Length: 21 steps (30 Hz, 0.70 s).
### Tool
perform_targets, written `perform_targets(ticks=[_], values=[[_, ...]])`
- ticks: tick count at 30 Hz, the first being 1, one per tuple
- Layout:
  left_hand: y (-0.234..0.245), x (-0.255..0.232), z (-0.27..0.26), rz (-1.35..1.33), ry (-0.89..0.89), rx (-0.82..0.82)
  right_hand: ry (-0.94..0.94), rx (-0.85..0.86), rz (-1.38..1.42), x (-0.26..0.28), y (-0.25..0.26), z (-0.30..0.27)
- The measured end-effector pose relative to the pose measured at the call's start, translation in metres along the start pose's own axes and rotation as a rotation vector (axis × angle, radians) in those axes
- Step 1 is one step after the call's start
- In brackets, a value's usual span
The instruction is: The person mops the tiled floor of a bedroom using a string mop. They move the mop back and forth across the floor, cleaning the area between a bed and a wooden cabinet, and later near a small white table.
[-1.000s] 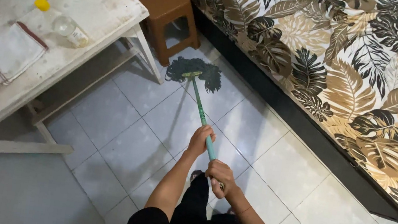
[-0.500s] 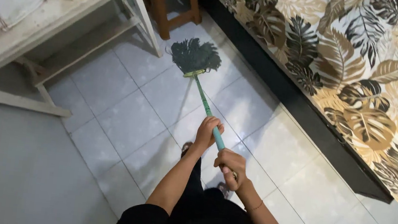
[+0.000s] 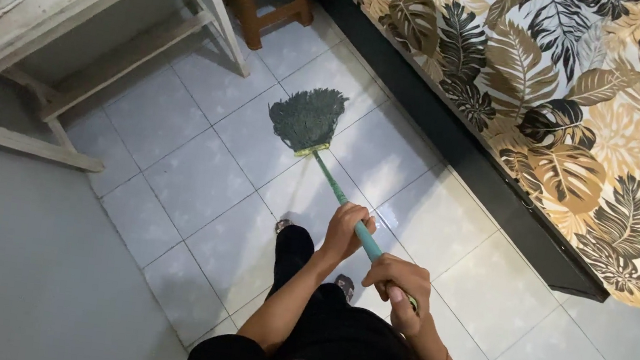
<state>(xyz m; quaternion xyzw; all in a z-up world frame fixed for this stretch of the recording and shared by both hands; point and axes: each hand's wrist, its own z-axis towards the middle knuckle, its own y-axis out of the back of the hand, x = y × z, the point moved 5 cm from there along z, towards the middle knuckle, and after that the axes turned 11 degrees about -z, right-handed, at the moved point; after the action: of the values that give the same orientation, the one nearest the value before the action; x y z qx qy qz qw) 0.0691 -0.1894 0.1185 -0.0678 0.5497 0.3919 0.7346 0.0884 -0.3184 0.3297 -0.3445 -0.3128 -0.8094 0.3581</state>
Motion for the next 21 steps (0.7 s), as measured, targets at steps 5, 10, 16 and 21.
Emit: perform_targets(ticks=[5, 10, 16, 21], values=[[-0.005, 0.004, -0.003, 0.031, -0.165, -0.033, 0.179, -0.221, 0.148, -0.026, -0.008, -0.021], [0.008, 0.018, -0.001, -0.025, -0.302, -0.146, 0.249, -0.233, 0.138, -0.033, -0.028, -0.019], [0.037, 0.053, 0.029, -0.015, -0.370, -0.162, 0.272, -0.273, 0.163, -0.045, -0.051, 0.028], [0.067, 0.077, 0.069, 0.021, -0.413, -0.146, 0.230, -0.281, 0.158, -0.077, -0.071, 0.066]])
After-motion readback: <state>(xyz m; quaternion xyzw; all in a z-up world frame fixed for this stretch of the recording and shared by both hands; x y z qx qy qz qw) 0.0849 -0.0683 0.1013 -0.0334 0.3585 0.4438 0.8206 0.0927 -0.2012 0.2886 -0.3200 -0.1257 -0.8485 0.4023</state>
